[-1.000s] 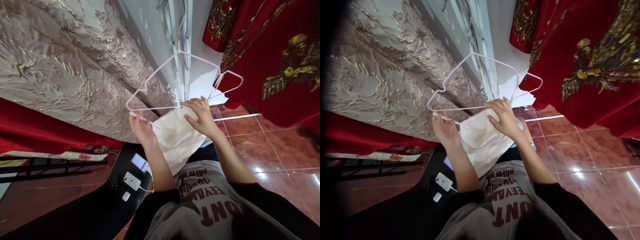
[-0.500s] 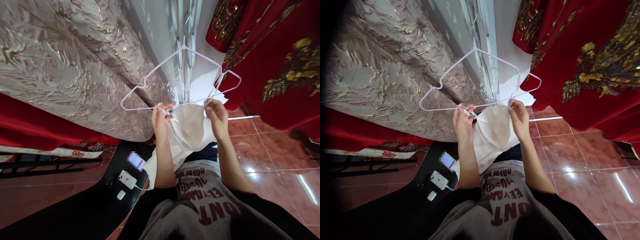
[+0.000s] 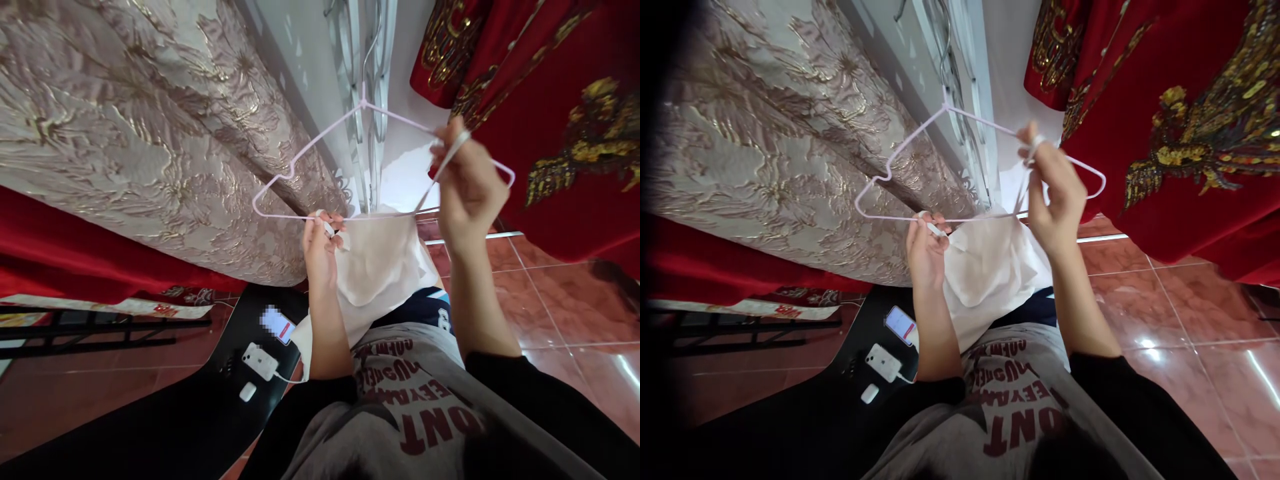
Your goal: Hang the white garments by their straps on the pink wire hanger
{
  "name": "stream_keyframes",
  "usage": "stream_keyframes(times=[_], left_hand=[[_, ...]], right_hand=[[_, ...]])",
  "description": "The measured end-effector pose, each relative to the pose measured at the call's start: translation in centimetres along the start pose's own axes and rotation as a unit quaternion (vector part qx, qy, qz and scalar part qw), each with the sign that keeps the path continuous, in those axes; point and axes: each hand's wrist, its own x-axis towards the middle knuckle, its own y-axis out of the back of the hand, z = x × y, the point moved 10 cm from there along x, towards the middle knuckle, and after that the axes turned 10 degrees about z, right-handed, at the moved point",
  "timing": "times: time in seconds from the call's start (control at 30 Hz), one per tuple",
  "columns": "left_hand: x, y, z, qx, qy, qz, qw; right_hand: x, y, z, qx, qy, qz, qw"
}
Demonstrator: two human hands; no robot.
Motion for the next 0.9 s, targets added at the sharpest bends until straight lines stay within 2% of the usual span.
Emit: stream_keyframes(times=[0.07, 0.13, 0.23, 0.3, 0.4, 0.5, 0.57, 0.6, 0.63, 0.7, 0.77, 0.8, 0.87, 0.9], left_hand=[[-0.2, -0.3, -0.1, 0.017, 0.013, -0.028, 0.999], [-0.3, -0.2, 0.1, 0.021, 0.009, -0.031, 0.999], [-0.1, 0.4, 0.5, 0.008, 0.000, -0.013, 1.000], [0.1, 0.6, 0.5, 0.011, 0.006, -0.012, 1.000], [0.3, 0.8, 0.2, 0.016, 0.016, -0.008, 1.000], [0.5, 1.1, 0.1, -0.009, 0.014, 0.015, 1.000], [0.5, 1.2, 0.3, -0.026, 0.011, 0.026, 0.999], [0.5, 1.2, 0.4, -0.027, 0.010, 0.028, 0.999], [0.5, 1.2, 0.4, -0.026, 0.012, 0.027, 0.999], [0.4, 1.0, 0.4, -0.019, 0.018, 0.018, 1.000], [0.2, 0.7, 0.1, -0.017, 0.024, 0.008, 1.000], [0.1, 0.5, -0.2, -0.019, 0.027, 0.002, 0.999], [-0.2, -0.1, -0.9, -0.019, 0.038, -0.007, 0.999], [-0.3, -0.4, -1.4, -0.015, 0.044, -0.008, 0.999]], right_hand=[[1.5, 1.0, 1.2, -0.010, 0.014, 0.053, 0.998], [2.2, 2.8, 2.5, -0.011, 0.033, 0.122, 0.992], [1.3, 6.7, 3.7, -0.004, 0.063, 0.256, 0.965], [0.2, 8.3, 3.7, -0.010, 0.067, 0.295, 0.953], [-1.2, 8.2, 2.0, 0.003, 0.068, 0.265, 0.962], [-2.0, 6.0, 0.4, 0.012, 0.040, 0.165, 0.985], [-2.2, 4.1, 0.7, -0.004, 0.010, 0.086, 0.996], [-2.3, 3.9, 1.3, -0.012, -0.004, 0.076, 0.997], [-2.3, 4.2, 2.0, -0.016, -0.016, 0.093, 0.995], [-2.7, 6.3, 3.1, -0.006, -0.023, 0.189, 0.982], [-3.8, 8.4, 3.3, 0.008, -0.006, 0.291, 0.957], [-4.4, 9.0, 2.9, 0.008, 0.003, 0.323, 0.947], [-5.6, 9.2, 1.5, -0.008, 0.009, 0.339, 0.941], [-5.9, 8.7, 0.6, -0.015, 0.008, 0.318, 0.948]])
